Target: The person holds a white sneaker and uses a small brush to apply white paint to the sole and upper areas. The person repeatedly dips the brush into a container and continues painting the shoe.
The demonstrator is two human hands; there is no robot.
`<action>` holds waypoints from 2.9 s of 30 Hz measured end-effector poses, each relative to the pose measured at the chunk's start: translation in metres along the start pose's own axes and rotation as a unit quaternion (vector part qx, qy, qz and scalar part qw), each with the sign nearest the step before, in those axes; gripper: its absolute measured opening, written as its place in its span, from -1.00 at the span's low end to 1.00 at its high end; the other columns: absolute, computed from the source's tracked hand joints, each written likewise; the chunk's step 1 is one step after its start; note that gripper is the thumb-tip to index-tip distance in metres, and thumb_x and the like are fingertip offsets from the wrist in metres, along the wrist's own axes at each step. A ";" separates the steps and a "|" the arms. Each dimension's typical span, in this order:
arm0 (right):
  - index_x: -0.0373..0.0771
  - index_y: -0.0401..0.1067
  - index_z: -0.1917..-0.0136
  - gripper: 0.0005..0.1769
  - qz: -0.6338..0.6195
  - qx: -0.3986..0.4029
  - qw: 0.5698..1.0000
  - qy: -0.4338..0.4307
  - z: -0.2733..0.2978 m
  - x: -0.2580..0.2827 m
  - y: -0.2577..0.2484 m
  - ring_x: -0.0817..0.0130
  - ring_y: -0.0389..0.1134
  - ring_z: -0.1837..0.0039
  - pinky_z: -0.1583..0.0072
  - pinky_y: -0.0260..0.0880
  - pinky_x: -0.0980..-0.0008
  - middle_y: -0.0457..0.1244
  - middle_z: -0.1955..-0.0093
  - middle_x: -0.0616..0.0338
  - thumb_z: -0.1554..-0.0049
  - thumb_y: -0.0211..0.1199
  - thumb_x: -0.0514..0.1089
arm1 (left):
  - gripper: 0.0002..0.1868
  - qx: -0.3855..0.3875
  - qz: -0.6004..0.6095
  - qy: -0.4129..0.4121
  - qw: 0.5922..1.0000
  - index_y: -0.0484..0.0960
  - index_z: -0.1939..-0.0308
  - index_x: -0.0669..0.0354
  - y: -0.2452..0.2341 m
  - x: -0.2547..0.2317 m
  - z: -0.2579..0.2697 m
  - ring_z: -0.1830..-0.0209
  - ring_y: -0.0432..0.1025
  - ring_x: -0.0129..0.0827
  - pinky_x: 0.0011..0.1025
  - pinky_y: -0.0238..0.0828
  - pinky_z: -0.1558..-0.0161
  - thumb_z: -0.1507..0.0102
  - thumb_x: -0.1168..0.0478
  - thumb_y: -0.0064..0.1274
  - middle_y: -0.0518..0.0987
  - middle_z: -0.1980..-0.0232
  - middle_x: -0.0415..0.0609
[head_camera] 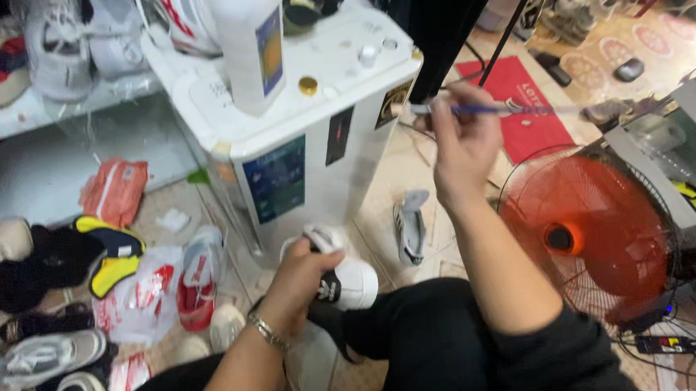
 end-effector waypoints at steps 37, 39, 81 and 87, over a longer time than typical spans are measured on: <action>-0.09 0.56 -0.40 -0.78 0.159 0.111 0.980 -0.029 -0.121 -0.087 0.071 0.41 0.48 -0.19 -0.29 0.53 0.37 0.45 -0.22 0.17 -0.53 0.47 -0.21 | -0.72 -0.009 -0.347 0.290 0.892 0.76 0.04 -0.15 0.000 -0.009 -0.032 0.15 0.77 -0.09 -0.09 0.49 0.05 -0.54 -0.18 0.29 0.90 0.21 -0.16; -0.10 0.56 -0.39 -0.79 0.146 0.095 0.985 -0.014 -0.121 -0.084 0.069 0.43 0.47 -0.18 -0.26 0.52 0.39 0.44 -0.19 0.18 -0.53 0.47 -0.19 | -0.67 -0.022 -0.379 0.297 0.876 0.71 0.09 -0.15 -0.001 -0.010 -0.031 0.23 0.72 -0.06 -0.05 0.46 0.12 -0.56 -0.22 0.28 0.80 0.32 -0.17; -0.26 0.42 -0.44 -0.70 -0.067 -0.031 0.980 0.184 0.180 0.006 -0.051 0.17 0.72 -0.08 -0.20 0.86 0.29 0.56 -0.24 -0.31 -0.54 0.44 -0.37 | -0.62 -0.107 -0.197 0.259 0.940 0.91 0.17 0.03 -0.044 0.007 -0.078 0.41 0.70 -0.36 -0.37 0.60 0.21 -0.44 -0.18 0.44 0.74 0.51 -0.25; -0.38 0.47 -0.22 -0.76 -0.017 0.037 0.984 0.173 0.189 0.010 -0.044 0.05 0.73 0.05 -0.03 0.86 0.16 0.56 -0.09 -0.42 -0.46 0.54 -0.44 | -0.60 -0.107 -0.197 0.258 0.940 0.94 0.15 0.12 -0.044 0.000 -0.071 0.39 0.73 -0.35 -0.36 0.64 0.19 -0.44 -0.14 0.43 0.76 0.50 -0.23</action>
Point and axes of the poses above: each hand's wrist, its own z-axis away from the middle knuckle, its own y-axis out of the palm, x = y × z, the point moved 10 cm from there along -z, towards the middle knuckle
